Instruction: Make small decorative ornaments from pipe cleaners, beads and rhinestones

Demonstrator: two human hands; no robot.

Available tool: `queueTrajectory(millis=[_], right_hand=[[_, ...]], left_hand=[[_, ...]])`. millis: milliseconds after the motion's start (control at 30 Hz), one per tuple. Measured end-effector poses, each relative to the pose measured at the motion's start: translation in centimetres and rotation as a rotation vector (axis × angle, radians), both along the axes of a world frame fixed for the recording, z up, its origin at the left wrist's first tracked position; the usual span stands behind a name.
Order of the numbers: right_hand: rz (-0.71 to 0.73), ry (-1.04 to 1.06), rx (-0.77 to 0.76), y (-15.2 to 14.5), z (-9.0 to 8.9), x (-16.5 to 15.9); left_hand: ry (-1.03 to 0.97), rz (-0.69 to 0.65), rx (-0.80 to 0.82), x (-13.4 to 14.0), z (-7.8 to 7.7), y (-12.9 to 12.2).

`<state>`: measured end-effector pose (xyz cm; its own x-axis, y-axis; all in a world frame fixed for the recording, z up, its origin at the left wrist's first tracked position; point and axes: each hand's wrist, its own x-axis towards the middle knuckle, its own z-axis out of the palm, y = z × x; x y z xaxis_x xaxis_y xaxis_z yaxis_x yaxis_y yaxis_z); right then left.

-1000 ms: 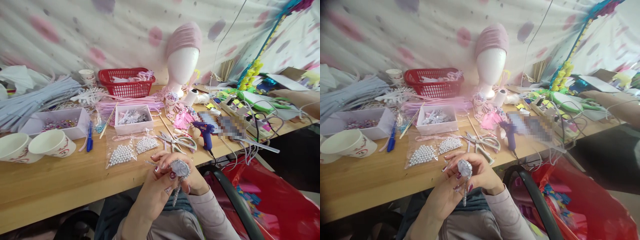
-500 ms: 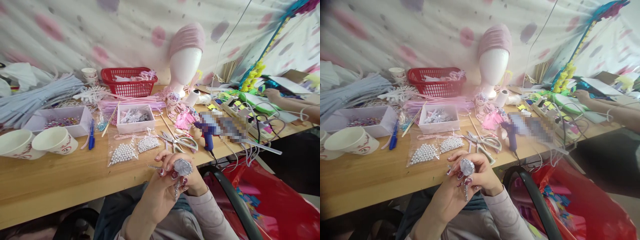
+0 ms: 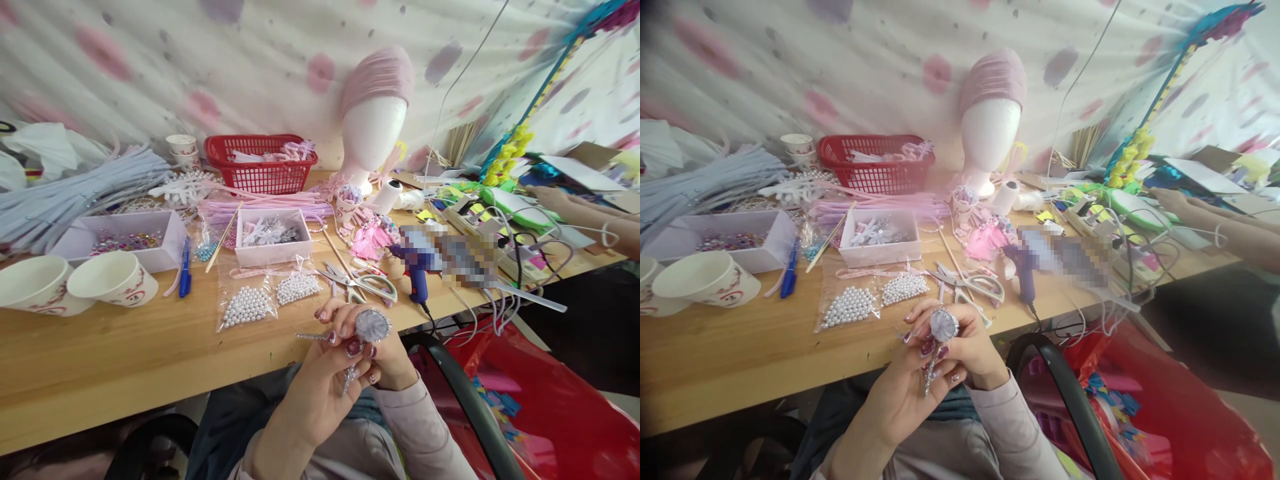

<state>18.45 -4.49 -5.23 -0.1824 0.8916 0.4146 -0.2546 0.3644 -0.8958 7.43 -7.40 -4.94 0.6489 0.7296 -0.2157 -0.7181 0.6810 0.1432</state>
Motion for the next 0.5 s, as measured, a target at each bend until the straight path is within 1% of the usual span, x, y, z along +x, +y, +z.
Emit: queueTrajectory(millis=[100,167,267,300,367,400,433,467,500], right_hand=[[-0.004,0.108,-0.081,0.0,-0.8,0.3],[0.027,0.162,-0.124,0.1,-1.1,0.6],[0.074,0.183,-0.168,0.4,-1.0,1.0],[0.084,0.184,-0.184,0.5,-1.0,1.0],[0.102,0.177,-0.212,0.7,-1.0,1.1],[0.113,0.169,-0.225,0.7,-1.0,1.0],[0.123,0.158,-0.237,0.8,-1.0,1.0],[0.134,0.147,-0.251,0.8,-0.9,0.9],[0.149,0.136,-0.267,0.8,-0.8,0.9]], left_hand=[[0.029,-0.006,0.129,-0.4,-0.4,0.1],[0.151,-0.088,0.246,-1.5,-1.0,0.2],[0.464,-0.344,0.460,-4.1,-1.7,0.2],[0.588,-0.437,0.544,-5.2,-1.8,0.2],[0.870,-0.561,0.781,-7.3,-1.3,0.2],[0.973,-0.577,0.838,-8.2,-0.9,0.2],[1.045,-0.541,0.838,-8.9,-0.2,0.2],[1.074,-0.463,0.811,-9.4,0.5,0.3],[1.126,-0.304,0.775,-9.8,1.2,0.5]])
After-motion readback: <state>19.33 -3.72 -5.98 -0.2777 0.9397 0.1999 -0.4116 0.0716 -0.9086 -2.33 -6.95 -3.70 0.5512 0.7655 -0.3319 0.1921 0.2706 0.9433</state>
